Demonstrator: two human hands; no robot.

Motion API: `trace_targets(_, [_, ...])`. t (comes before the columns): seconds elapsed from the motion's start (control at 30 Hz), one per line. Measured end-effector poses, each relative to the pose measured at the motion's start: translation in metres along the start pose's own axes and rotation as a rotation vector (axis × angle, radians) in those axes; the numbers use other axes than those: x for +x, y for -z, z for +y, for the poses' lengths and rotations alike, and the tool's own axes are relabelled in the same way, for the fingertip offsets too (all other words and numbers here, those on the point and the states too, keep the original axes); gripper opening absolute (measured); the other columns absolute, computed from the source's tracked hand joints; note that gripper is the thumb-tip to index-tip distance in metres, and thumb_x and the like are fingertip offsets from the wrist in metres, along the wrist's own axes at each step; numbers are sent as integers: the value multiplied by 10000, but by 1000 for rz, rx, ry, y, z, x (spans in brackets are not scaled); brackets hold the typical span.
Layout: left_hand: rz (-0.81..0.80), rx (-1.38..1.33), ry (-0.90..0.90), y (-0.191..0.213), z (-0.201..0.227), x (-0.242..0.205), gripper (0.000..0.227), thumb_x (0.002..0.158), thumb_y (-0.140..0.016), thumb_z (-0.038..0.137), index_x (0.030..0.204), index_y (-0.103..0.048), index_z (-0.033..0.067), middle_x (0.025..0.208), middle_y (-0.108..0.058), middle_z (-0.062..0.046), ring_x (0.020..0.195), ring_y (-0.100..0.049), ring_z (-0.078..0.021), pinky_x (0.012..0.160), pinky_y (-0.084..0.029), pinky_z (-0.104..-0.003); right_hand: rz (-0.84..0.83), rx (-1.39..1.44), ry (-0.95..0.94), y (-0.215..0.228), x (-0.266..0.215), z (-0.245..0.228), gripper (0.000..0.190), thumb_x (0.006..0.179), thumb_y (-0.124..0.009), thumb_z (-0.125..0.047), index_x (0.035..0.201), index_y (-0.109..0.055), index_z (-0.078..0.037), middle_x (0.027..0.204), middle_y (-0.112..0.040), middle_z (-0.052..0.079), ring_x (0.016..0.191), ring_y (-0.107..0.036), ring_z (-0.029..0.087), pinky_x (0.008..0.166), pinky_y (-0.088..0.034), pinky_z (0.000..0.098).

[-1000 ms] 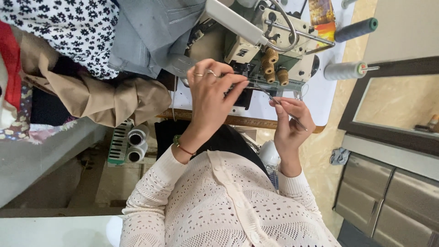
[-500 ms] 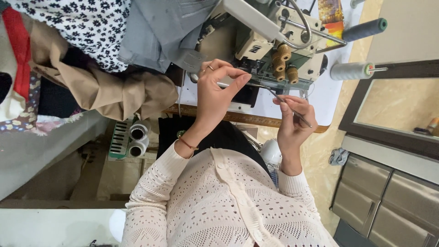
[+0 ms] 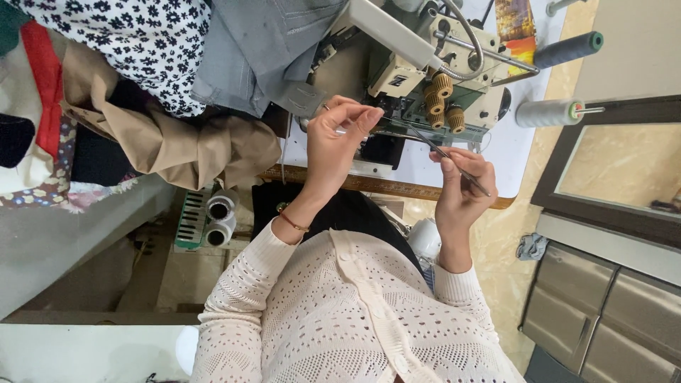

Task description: The person threads a sewing machine by hand and with tweezers, pulling thread through various guides and tension disks on the machine body.

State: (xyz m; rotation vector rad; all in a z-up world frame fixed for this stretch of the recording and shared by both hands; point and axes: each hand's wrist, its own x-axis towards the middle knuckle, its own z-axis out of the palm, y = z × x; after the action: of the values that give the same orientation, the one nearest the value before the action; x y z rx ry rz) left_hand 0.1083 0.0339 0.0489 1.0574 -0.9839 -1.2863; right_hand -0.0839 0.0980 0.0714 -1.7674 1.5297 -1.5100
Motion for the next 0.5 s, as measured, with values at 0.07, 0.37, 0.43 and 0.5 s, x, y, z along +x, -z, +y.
trace_targets(0.07, [-13,10,-13,-3,8,0,257,961,-752,335,947,-782,80,857,-577,-12,853,-486,-91,800,-388,-305,-15,-25,-16,0,4,-6,72,1014,-655,80,1023,-587,101,993,-678,289,885,-751,389,790,-587,452])
trace_targets(0.37, [-129,205,-112,-16,19,-4,222,978,-726,274,939,-794,67,833,-601,-54,823,-630,-207,774,-491,-344,73,-94,70,26,-9,-20,67,990,-708,30,1010,-648,54,1003,-693,254,951,-713,372,859,-555,427])
trace_targets(0.43, [-145,184,-97,-20,18,-6,213,981,-724,270,954,-800,73,835,-610,-59,824,-637,-210,783,-508,-334,71,-73,100,24,-9,-20,78,964,-732,29,973,-657,50,982,-704,255,937,-718,385,842,-558,434])
trace_targets(0.5, [-185,109,-38,-22,16,-8,209,985,-712,293,945,-804,109,851,-636,-36,853,-648,-175,798,-524,-319,28,-115,186,14,1,-33,105,915,-781,35,934,-680,57,943,-734,250,907,-737,409,820,-564,459])
